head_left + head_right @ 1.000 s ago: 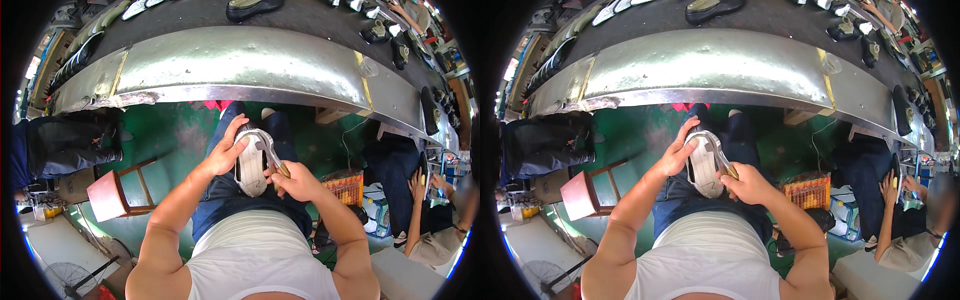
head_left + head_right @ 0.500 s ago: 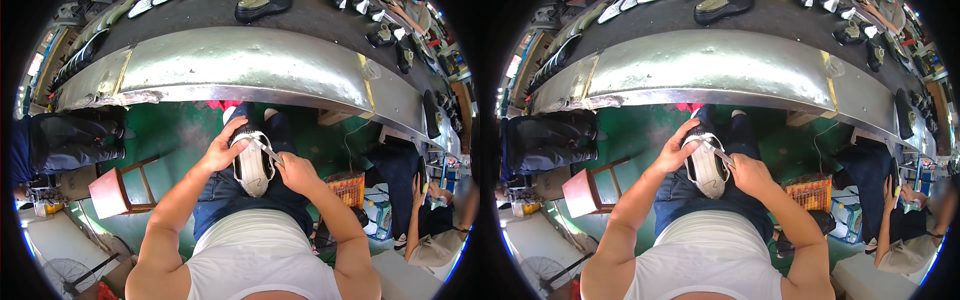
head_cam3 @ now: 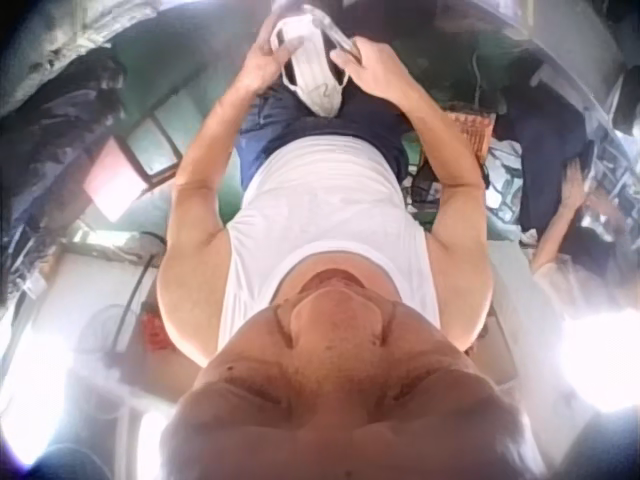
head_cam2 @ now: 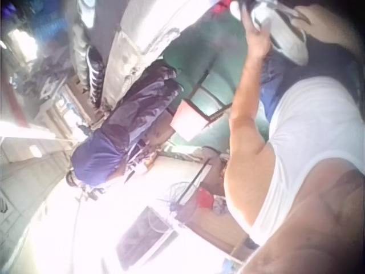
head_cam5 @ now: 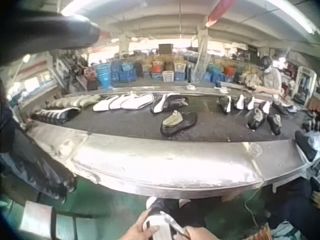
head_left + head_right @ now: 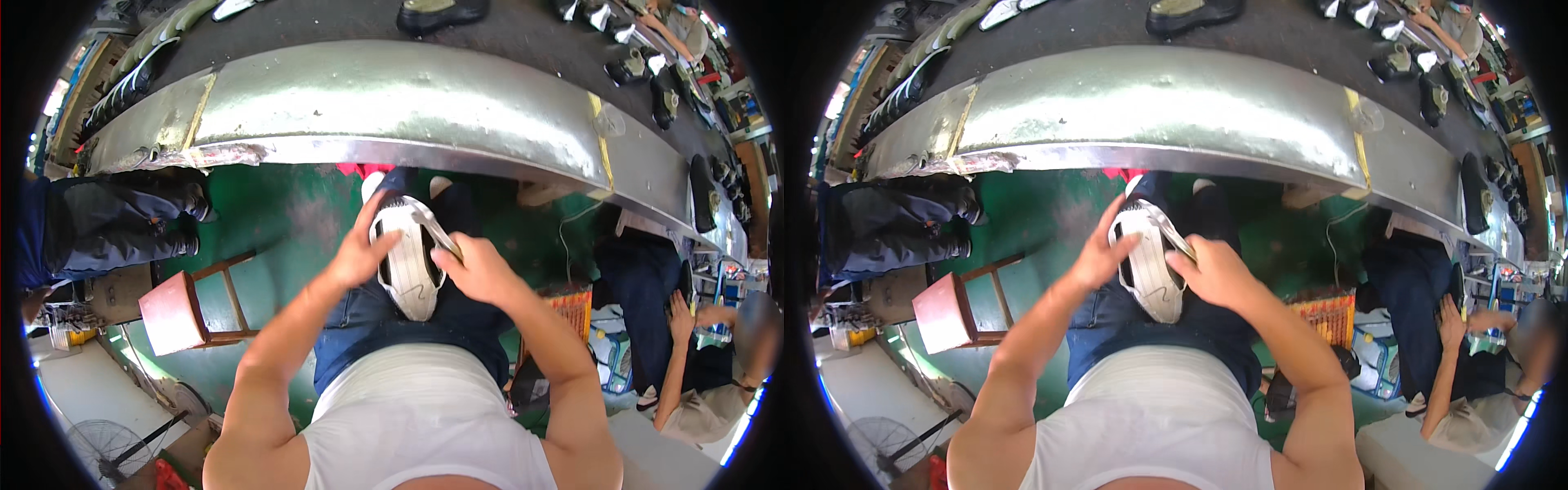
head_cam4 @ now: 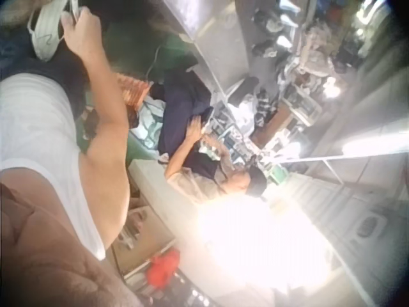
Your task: Trimming excess material from the soles of shoes using hand pliers.
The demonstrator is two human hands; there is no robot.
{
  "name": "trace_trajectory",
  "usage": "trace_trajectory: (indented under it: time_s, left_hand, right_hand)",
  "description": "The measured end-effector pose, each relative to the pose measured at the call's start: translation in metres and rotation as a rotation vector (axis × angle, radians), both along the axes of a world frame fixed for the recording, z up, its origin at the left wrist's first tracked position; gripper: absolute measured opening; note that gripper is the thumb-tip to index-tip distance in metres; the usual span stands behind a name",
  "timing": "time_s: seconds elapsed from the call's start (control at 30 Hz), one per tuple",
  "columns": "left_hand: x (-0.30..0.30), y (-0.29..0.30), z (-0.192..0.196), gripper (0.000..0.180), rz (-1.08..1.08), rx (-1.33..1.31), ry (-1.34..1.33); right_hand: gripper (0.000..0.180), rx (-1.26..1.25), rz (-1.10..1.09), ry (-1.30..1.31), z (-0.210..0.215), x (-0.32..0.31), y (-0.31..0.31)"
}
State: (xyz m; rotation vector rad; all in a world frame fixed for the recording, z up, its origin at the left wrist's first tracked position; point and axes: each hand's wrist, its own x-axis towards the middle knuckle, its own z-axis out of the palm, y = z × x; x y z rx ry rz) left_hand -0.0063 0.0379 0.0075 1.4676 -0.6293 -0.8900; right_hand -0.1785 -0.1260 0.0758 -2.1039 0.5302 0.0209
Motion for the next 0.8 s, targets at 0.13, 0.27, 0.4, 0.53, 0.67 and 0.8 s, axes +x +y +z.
trace_trajectory:
  time_s: [0.13,0.27,0.4,0.53,0.67,0.8]
  left_hand:
    - [-0.046,0.034,-0.006,0.044,0.158,0.177,0.013]
    - [-0.063,0.039,-0.002,0.057,0.135,0.136,0.105]
    - [-0.055,0.029,0.000,0.080,-0.015,0.109,0.292]
    - [-0.012,0.006,0.019,0.086,-0.425,0.223,0.579]
    - [-0.035,0.001,-0.003,0.083,-0.482,0.161,0.370]
    - [-0.060,0.019,-0.013,0.088,-0.409,0.317,0.055]
  right_hand:
    - [0.053,-0.021,-0.268,-0.041,-0.048,-0.016,0.023]
    - [0.044,0.338,-0.284,0.176,-0.078,-0.031,0.036]
    - [0.033,0.298,-0.209,0.034,-0.091,-0.045,0.029]
    - [0.026,0.539,-0.118,0.270,-0.052,-0.053,0.008]
    - [0.026,0.590,-0.402,0.190,-0.051,-0.090,0.009]
    - [0.030,0.078,0.117,0.416,-0.007,-0.107,0.005]
